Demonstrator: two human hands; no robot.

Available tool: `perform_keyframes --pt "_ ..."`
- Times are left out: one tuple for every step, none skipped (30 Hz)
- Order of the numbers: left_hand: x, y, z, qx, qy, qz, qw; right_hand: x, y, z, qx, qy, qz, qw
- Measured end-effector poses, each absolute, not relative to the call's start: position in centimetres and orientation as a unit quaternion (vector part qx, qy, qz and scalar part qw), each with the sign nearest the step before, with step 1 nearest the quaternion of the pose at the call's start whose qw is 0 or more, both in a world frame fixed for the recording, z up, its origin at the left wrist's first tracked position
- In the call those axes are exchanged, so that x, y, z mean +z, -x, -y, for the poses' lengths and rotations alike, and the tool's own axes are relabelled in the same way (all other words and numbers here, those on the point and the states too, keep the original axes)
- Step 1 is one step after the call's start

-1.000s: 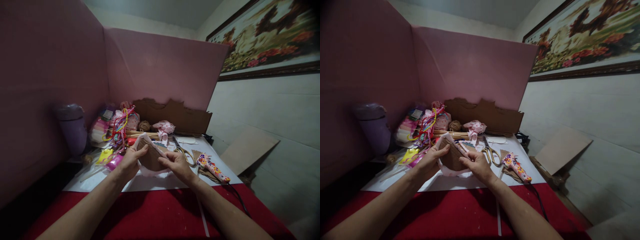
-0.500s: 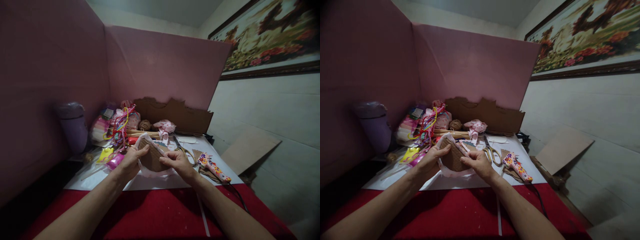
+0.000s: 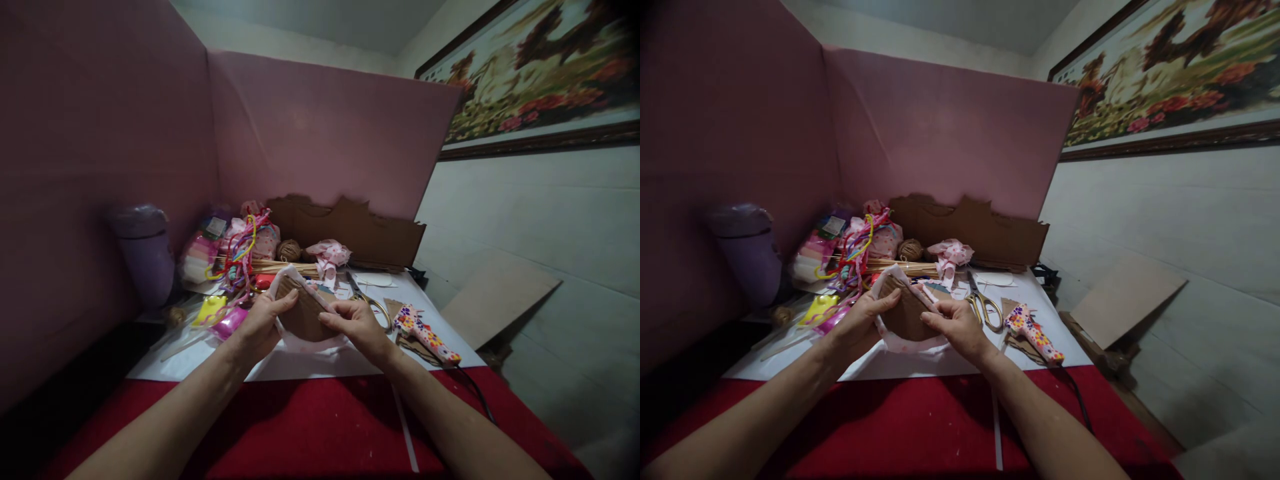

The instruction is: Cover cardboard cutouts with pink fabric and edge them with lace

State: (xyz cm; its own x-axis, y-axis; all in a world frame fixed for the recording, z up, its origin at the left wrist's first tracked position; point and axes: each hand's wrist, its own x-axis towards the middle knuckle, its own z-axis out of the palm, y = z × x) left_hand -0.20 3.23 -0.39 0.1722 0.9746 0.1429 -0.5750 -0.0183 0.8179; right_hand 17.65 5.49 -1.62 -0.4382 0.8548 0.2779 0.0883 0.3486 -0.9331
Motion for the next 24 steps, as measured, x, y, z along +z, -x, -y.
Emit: perform_keyframes --pt "-0.2 0.2 -3.1 0.594 -0.4 -0.247 0.653 -1.7 -17.6 -5.5 0.464 0.33 0.705 0.423" --pt "-0.1 0.2 -3.0 0.594 -0.405 -0.243 0.651 -1.8 -17.5 -5.4 0.463 0.326 0.7 0.435" --pt "0.1 0.2 -2.8 0.593 -0.412 -0.239 0.649 -1.8 -17.4 -5.4 0.462 0.32 0.696 0.447" --pt "0.2 0.3 -2.7 0.591 -0.42 -0.236 0.647 -1.9 -17.3 -5.3 0.457 0.313 0.693 0.461" --pt "0.4 0.4 -2.5 0.587 -0.43 -0.233 0.645 -1.9 -17.2 -5.3 0.447 0.306 0.692 0.476" --pt "0.5 0.4 -2.4 0.581 -0.441 -0.227 0.645 -1.9 -17.2 -5.2 0.433 0.301 0.692 0.493" --pt "0.6 0.5 -2.3 0.571 -0.453 -0.217 0.649 -1.9 -17.1 -5.2 0.415 0.298 0.693 0.509" --pt "0.7 0.6 -2.1 0.561 -0.465 -0.201 0.654 -1.9 -17.2 -5.2 0.397 0.296 0.693 0.524" --pt "0.7 0.6 -2.1 0.551 -0.479 -0.181 0.659 -1.9 -17.2 -5.2 0.381 0.294 0.693 0.537" --pt "0.8 0.6 -2.0 0.542 -0.493 -0.158 0.662 -1.9 -17.3 -5.3 0.368 0.292 0.692 0.548" --pt "0.8 0.6 -1.9 0.533 -0.507 -0.138 0.663 -1.9 -17.3 -5.3 0.357 0.29 0.692 0.557" --pt "0.8 0.6 -1.9 0.526 -0.519 -0.126 0.662 -1.9 -17.4 -5.4 0.348 0.288 0.692 0.563" --pt "0.8 0.5 -1.9 0.522 -0.528 -0.122 0.658 -2.0 -17.4 -5.4 0.343 0.285 0.692 0.568" --pt "0.8 0.3 -1.8 0.518 -0.535 -0.128 0.655 -2.0 -17.4 -5.5 0.34 0.282 0.691 0.573" --pt "0.7 0.2 -1.8 0.517 -0.54 -0.14 0.649 -2.1 -17.4 -5.5 0.34 0.277 0.69 0.576" --pt "0.6 0.1 -1.8 0.52 -0.544 -0.154 0.641 -2.2 -17.3 -5.5 0.342 0.273 0.688 0.58" --pt "0.5 0.0 -1.8 0.527 -0.545 -0.171 0.629 -2.3 -17.2 -5.6 0.344 0.268 0.686 0.583" --pt "0.4 -0.1 -1.9 0.538 -0.545 -0.187 0.615 -2.4 -17.1 -5.6 0.347 0.265 0.684 0.585" --pt "0.3 -0.2 -2.0 0.551 -0.542 -0.202 0.601 -2.5 -17.0 -5.6 0.347 0.263 0.683 0.587" --pt "0.1 -0.3 -2.1 0.565 -0.535 -0.215 0.589 -2.6 -16.8 -5.6 0.345 0.262 0.683 0.588" --pt "-0.1 -0.4 -2.2 0.58 -0.524 -0.227 0.581 -2.6 -16.7 -5.6 0.341 0.263 0.684 0.589" --pt "-0.3 -0.5 -2.3 0.592 -0.512 -0.236 0.576 -2.6 -16.7 -5.5 0.336 0.263 0.685 0.591" --pt "-0.5 -0.6 -2.4 0.603 -0.498 -0.243 0.574 -2.6 -16.6 -5.5 0.33 0.262 0.687 0.592" --pt "-0.7 -0.6 -2.5 0.612 -0.485 -0.248 0.574 -2.6 -16.5 -5.5 0.326 0.261 0.688 0.594"
